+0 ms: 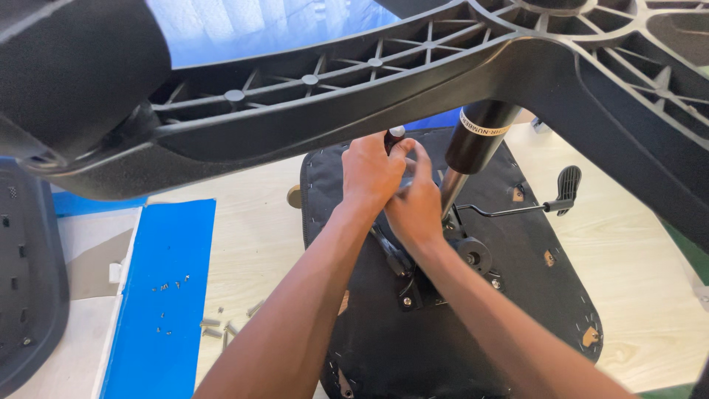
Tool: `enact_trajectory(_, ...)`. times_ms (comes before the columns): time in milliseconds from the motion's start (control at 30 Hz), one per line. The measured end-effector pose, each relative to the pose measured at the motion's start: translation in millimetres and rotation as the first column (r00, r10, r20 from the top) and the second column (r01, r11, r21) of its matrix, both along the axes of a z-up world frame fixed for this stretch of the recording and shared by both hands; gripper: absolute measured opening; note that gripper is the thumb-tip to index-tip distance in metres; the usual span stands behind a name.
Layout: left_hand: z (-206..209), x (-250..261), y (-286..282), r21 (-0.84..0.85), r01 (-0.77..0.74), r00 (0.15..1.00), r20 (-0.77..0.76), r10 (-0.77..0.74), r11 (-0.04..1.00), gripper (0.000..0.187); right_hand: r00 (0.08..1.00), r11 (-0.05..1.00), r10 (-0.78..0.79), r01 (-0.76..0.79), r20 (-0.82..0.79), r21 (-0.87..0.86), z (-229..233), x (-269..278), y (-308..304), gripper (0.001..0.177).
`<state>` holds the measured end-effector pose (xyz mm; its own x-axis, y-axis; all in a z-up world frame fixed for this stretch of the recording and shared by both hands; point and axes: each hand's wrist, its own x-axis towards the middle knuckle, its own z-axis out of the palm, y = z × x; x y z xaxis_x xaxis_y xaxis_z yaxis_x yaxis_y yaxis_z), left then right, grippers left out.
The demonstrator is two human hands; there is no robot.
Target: The person uses a screwdriver to tighten screws into the underside of an office chair base. They repeatedly insert screws into holes and turn the screwdriver to secure them, working on the chair's mounting plate.
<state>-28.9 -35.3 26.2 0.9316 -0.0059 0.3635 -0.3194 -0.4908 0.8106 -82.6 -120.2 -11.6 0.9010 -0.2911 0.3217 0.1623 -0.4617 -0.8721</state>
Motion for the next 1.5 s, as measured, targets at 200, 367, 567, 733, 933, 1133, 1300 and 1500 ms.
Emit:
enact_trajectory(200,-1.8,-5.5,-0.2,0.059,-0.013,0.998,-0.059,0.017,0.998,0.028,0.94,0.993,0.065,-0.093,0.335,0.069,36.4,-76.0,12.1,0.093)
enact_trajectory(367,6.3,-14.7,2.0,0.006,0.009,1.0,-0.008,-0.009,1.0,0.033,0.886,0.987,0.159,-0.155,0.436,-0.046,68.2,-90.6,25.6,0.087)
enact_trajectory(567,21.0,-22.5,5.7,0.025,0.023,0.997,-0.076,-0.021,0.999,0.033,0.856,0.983,0.183,-0.169,0.484,-0.073,86.6,-95.4,33.5,0.083)
enact_trajectory(733,23.4,-26.2,3.3,0.083,0.04,0.998,-0.058,-0.036,0.996,0.04,0.825,0.983,0.184,-0.148,0.535,-0.109,88.9,-92.0,27.4,0.083)
enact_trajectory(933,33.8,-32.4,4.7,0.146,0.078,0.994,-0.091,-0.065,0.986,0.036,0.827,0.984,0.159,-0.088,0.539,-0.155,87.1,-87.0,30.5,0.089)
enact_trajectory(1133,42.2,-38.5,2.2,0.121,0.154,0.933,-0.345,-0.104,0.981,0.042,0.833,0.978,0.176,-0.088,0.524,-0.188,87.6,-87.4,24.6,0.087)
enact_trajectory(1300,28.3,-31.8,-0.2,0.168,0.143,0.988,-0.078,-0.132,0.975,0.031,0.841,0.977,0.162,-0.064,0.516,-0.203,89.7,-87.2,22.4,0.086)
enact_trajectory(1500,15.1,-27.7,5.4,0.156,0.142,0.989,-0.073,-0.132,0.978,0.03,0.833,0.971,0.188,-0.08,0.52,-0.224,90.9,-79.3,28.0,0.085)
